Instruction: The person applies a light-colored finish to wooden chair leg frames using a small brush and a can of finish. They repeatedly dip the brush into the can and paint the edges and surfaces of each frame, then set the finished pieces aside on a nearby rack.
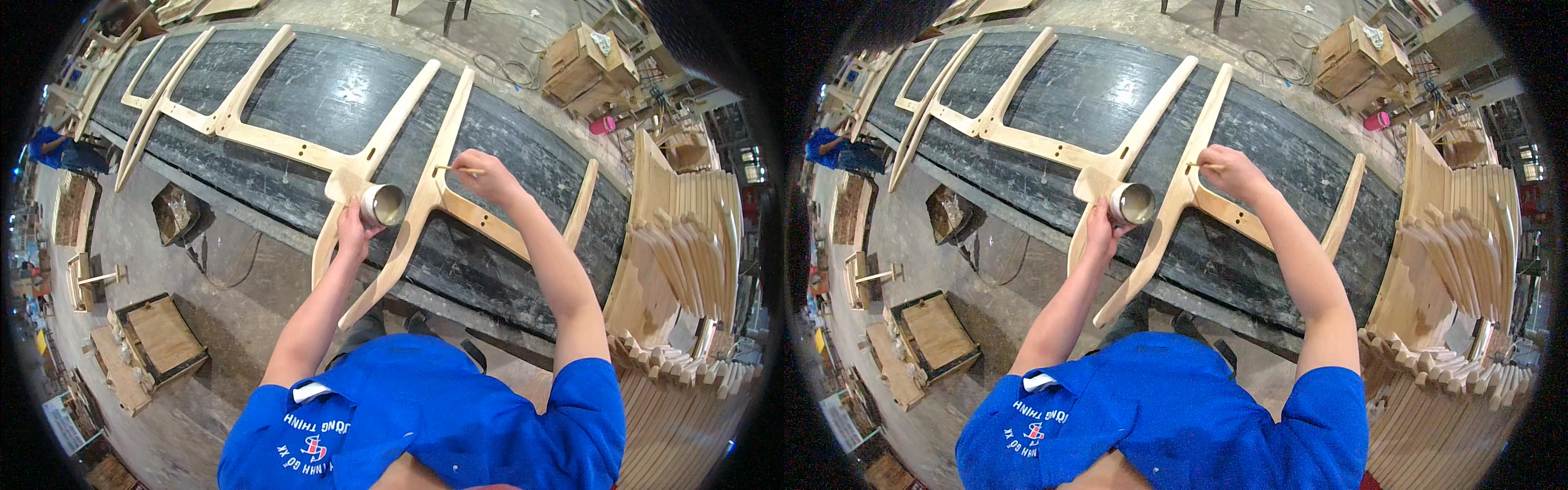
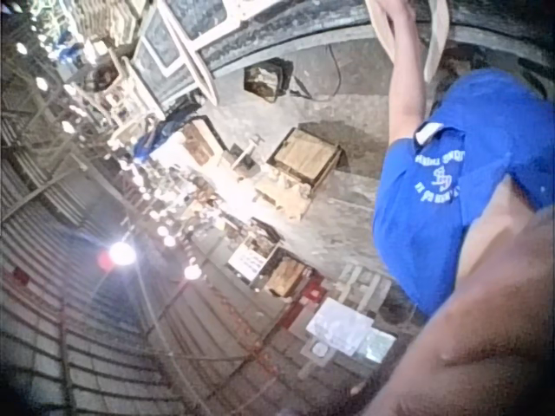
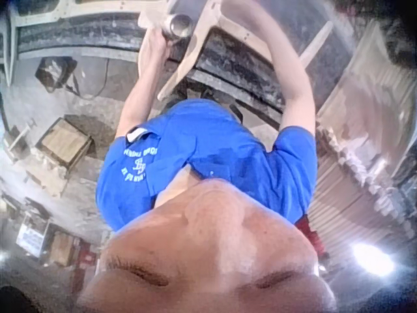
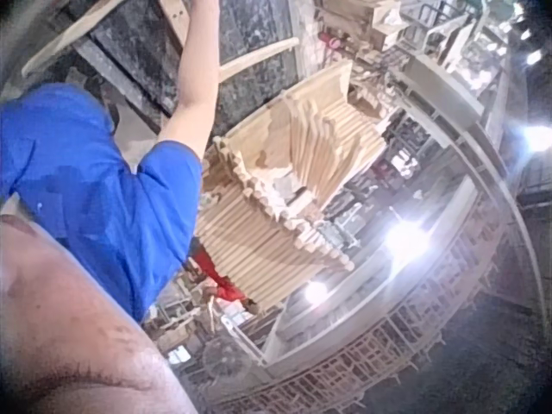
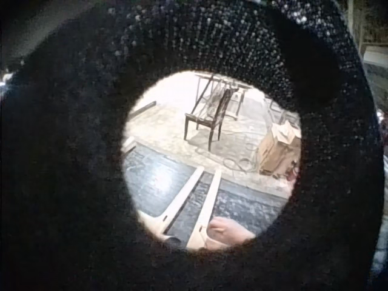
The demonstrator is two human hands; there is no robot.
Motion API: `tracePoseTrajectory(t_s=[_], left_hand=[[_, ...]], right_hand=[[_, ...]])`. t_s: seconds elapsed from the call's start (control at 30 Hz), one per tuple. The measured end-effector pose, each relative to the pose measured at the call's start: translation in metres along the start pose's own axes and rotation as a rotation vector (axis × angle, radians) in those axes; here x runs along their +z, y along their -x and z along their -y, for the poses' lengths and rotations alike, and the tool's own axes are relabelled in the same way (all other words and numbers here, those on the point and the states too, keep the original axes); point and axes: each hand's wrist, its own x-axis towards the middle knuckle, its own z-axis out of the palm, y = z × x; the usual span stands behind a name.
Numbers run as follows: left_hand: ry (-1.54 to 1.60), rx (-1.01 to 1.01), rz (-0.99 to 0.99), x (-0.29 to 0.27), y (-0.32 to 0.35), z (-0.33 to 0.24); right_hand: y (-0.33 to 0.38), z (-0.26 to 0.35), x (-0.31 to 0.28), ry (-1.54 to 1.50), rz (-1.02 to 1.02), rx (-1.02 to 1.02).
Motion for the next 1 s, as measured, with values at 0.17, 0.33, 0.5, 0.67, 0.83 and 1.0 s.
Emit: tracePoseTrajectory(t_s=[0.17,0.33,0.5,0.67,0.83,1.0], left_hand=[[-0.13,0.05,0.05,0.046,0.006,0.001],[-0.241,0.112,0.187,0.091,0.03,0.004],[-0.196,0.07,0.245,0.112,0.045,0.013],[-0.147,0.03,0.219,0.121,0.05,0.024],[-0.089,-0.018,0.215,0.128,0.044,0.04],[-0.069,-0.087,0.253,0.134,0.033,0.065]], right_hand=[[0.055,0.034,-0.001,-0.376,-0.315,0.271],[0.089,0.035,0.01,-0.442,-0.536,0.483],[0.13,0.014,0.015,-1.283,-0.672,0.823],[0.165,0.012,0.01,-1.469,-0.755,0.709],[0.183,0.006,0.012,-1.392,-0.8,0.583],[0.184,-0.002,0.026,-1.378,-0.956,0.881]])
